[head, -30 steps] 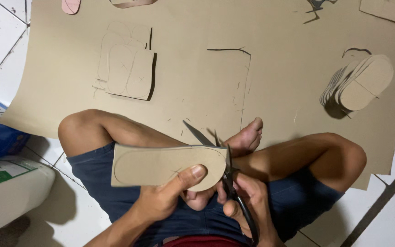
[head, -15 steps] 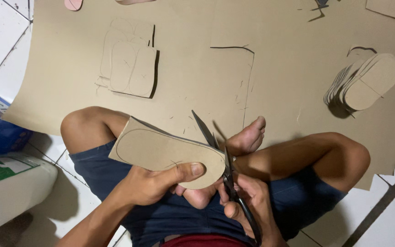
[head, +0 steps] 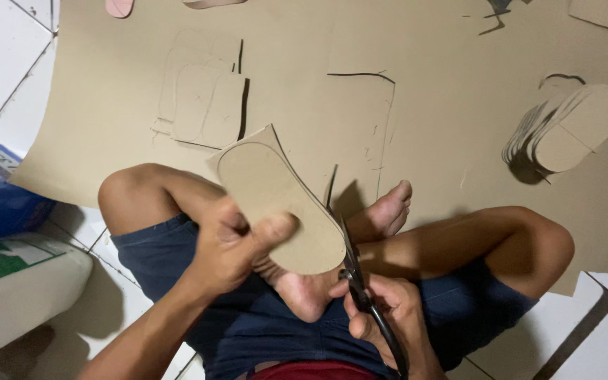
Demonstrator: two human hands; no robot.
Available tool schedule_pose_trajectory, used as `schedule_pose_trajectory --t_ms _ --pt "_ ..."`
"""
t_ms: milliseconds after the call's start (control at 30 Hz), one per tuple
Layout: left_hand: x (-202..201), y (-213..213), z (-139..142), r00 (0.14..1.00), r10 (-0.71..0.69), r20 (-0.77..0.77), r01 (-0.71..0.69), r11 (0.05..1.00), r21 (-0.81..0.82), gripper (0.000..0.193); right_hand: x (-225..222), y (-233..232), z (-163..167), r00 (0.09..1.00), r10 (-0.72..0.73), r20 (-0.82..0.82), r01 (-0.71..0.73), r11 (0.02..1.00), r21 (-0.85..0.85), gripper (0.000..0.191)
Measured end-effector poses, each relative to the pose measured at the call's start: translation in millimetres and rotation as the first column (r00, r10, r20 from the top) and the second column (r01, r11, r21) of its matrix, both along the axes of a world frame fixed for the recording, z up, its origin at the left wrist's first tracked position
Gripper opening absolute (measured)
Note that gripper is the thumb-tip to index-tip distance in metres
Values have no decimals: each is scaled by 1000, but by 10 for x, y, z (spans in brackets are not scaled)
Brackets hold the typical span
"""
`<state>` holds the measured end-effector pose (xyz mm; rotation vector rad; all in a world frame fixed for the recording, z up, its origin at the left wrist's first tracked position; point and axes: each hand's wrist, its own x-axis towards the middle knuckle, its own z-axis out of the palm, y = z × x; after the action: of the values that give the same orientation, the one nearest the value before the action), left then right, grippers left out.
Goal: The person sits on the floor and cuts sandal sole shapes out of a large sheet of stiff board using scissors, following drawn outlines. They trim around each sole outline, set finished cutouts on the floor beside them, and continue cutting additional soles one after another.
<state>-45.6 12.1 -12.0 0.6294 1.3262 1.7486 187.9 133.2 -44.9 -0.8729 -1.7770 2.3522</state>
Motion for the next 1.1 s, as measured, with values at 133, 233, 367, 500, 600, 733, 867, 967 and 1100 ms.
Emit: schedule_pose_trajectory --t_ms 133,233,367,500,600,733,867,967,1100 --pt "83 -90 -44 994 7 -110 -23 990 -137 27 -85 87 66 997 77 20 -79 953 292 75" --pt "83 -139 -5 987 -25 -157 -8 979 -204 26 -140 84 79 993 99 -70 -71 941 332 75" --pt "36 -141 74 984 -52 -169 3 961 -276 26 -93 24 43 998 51 -28 -45 981 190 77" --pt "-32 -84 128 994 -99 -34 88 965 -246 28 2 8 3 999 22 35 -26 992 123 77" --pt "-56 -53 176 987 -133 -93 105 961 -255 29 -5 28 12 998 33 48 -38 993 114 79" --pt "-3 -18 239 985 -166 -44 153 964 -217 29 -74 52 74 999 45 -10 -43 987 154 78" --pt "43 -9 275 975 -207 -77 187 960 -207 29 -70 49 88 993 66 -100 -43 975 217 73" --pt "26 -15 271 976 -205 -77 183 957 -225 29 -9 58 49 997 79 -18 -70 946 316 69" --pt "51 -13 256 984 -166 61 176 951 -256 29 15 49 30 996 58 67 -75 956 285 60"
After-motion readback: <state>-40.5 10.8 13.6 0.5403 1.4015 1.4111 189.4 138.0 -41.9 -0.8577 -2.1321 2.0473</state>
